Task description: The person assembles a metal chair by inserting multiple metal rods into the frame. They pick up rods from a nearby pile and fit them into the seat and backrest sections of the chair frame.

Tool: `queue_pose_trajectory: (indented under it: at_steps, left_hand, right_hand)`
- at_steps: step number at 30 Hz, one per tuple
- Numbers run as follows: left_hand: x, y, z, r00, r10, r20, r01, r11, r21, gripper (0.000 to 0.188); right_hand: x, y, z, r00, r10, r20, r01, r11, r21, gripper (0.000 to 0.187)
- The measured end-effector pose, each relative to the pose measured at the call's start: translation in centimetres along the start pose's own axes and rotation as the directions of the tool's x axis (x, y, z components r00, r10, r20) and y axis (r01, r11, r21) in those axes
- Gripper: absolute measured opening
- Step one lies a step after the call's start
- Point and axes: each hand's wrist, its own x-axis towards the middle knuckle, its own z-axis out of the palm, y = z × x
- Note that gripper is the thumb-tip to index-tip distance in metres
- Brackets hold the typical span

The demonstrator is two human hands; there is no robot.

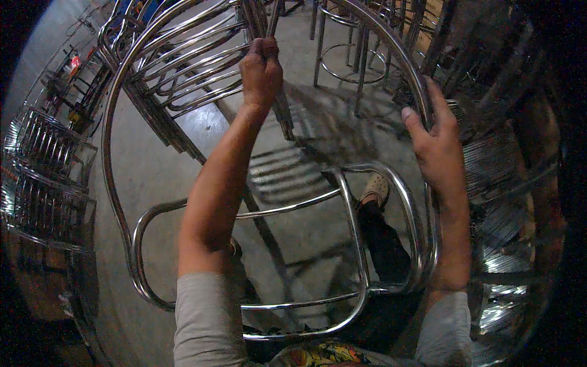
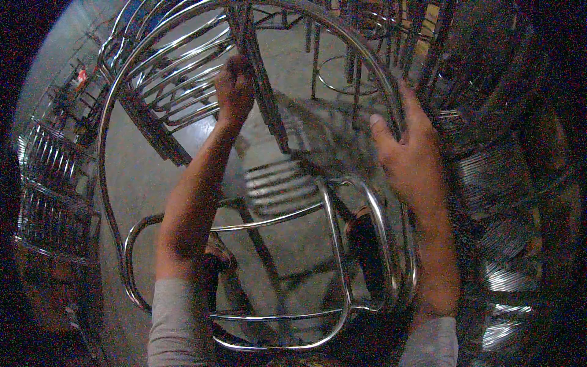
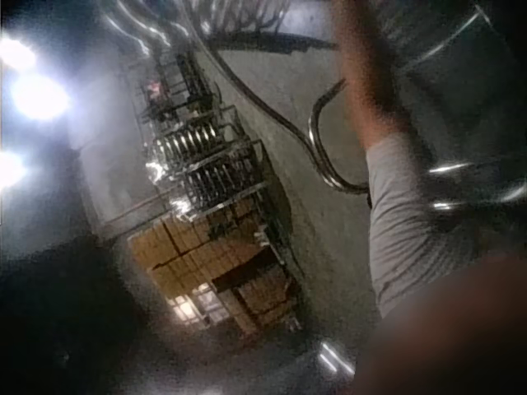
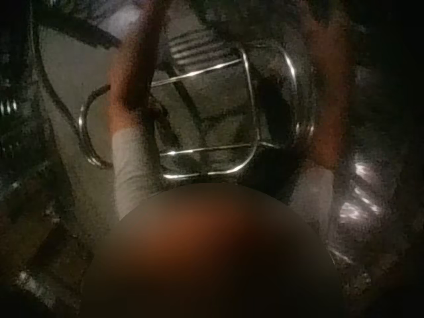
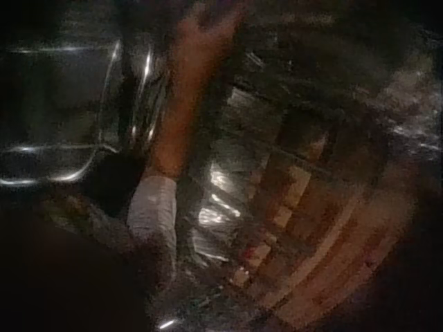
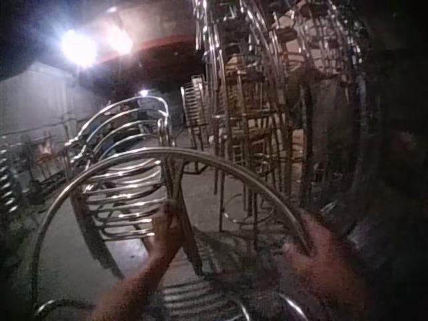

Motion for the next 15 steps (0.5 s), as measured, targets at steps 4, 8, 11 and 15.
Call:
queue_pose_trajectory:
  at_steps: [4, 8, 11, 15]
  left_hand:
    - [-1.7, 1.8, 3.4, 0.979, -0.201, 0.032, 0.198, 0.907, -0.372, 0.022]
    - [-2.6, 3.2, 5.5, 0.968, -0.249, 0.032, 0.214, 0.750, -0.626, 0.033]
    - [-2.8, 4.2, 7.2, 0.952, -0.302, -0.056, 0.218, 0.792, -0.570, 0.044]
    - [-3.1, 4.6, 8.1, 0.932, -0.352, -0.089, 0.257, 0.812, -0.524, 0.041]
  right_hand:
    - [0.1, 0.3, 0.0, 1.000, 0.016, 0.002, -0.016, 0.998, 0.054, 0.054]
    - [0.0, 0.2, -0.3, 1.000, -0.028, 0.003, 0.027, 0.996, 0.080, 0.055]
    - [-0.1, -0.2, -0.6, 0.998, -0.056, -0.009, 0.057, 0.996, 0.073, 0.057]
    - [-0.1, 0.1, -0.9, 0.999, 0.032, 0.038, -0.035, 0.995, 0.094, 0.057]
